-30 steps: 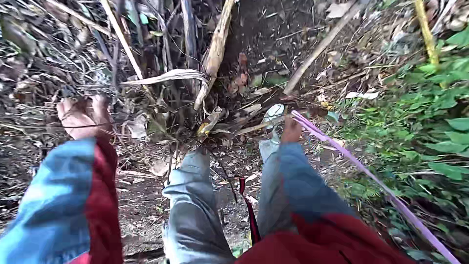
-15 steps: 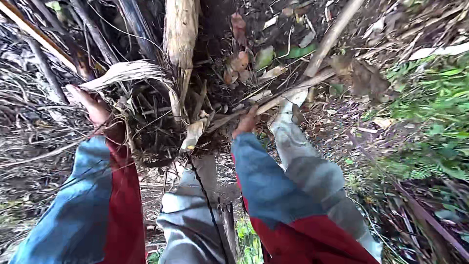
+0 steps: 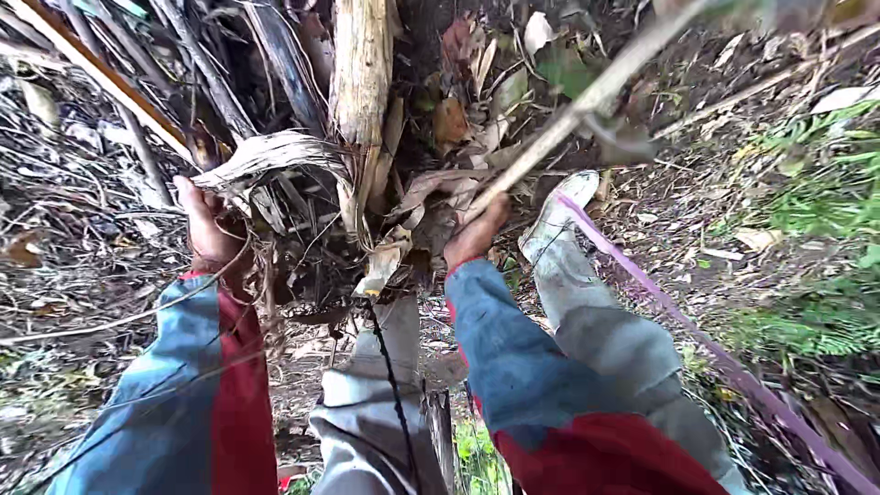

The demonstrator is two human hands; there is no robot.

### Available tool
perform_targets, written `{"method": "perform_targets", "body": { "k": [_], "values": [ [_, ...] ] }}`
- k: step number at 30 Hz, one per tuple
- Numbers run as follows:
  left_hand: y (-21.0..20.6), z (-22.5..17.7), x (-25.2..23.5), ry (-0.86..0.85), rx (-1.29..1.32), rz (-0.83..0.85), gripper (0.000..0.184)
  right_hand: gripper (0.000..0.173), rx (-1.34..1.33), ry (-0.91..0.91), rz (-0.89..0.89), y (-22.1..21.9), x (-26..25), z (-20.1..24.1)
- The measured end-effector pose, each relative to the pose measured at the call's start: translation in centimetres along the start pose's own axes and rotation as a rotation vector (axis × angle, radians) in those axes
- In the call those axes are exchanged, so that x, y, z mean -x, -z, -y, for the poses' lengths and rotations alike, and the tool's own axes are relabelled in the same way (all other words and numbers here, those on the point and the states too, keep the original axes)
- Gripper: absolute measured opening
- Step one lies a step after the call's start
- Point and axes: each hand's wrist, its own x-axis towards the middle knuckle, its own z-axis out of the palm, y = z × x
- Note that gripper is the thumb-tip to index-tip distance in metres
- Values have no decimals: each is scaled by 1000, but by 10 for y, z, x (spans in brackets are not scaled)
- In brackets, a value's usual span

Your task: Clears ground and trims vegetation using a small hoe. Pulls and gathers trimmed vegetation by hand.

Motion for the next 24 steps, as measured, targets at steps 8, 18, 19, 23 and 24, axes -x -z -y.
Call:
{"method": "perform_targets", "body": {
  "k": [8,18,19,23,24],
  "values": [
    [-18,13,2,-150,-118,-2,59,63,313,-90,202,-80,4,14],
    [-33,-105,171,-53,-345,-419,49,41,647,-116,899,-121,112,47],
    [-2,-94,191,-288,-497,-385,71,38,630,-134,939,-113,134,50],
    [114,-98,320,-406,-242,-202,47,33,670,-167,1092,-68,249,68],
    [97,-136,359,-110,-58,-448,28,34,711,-164,1130,-55,283,79]
  ]
}}
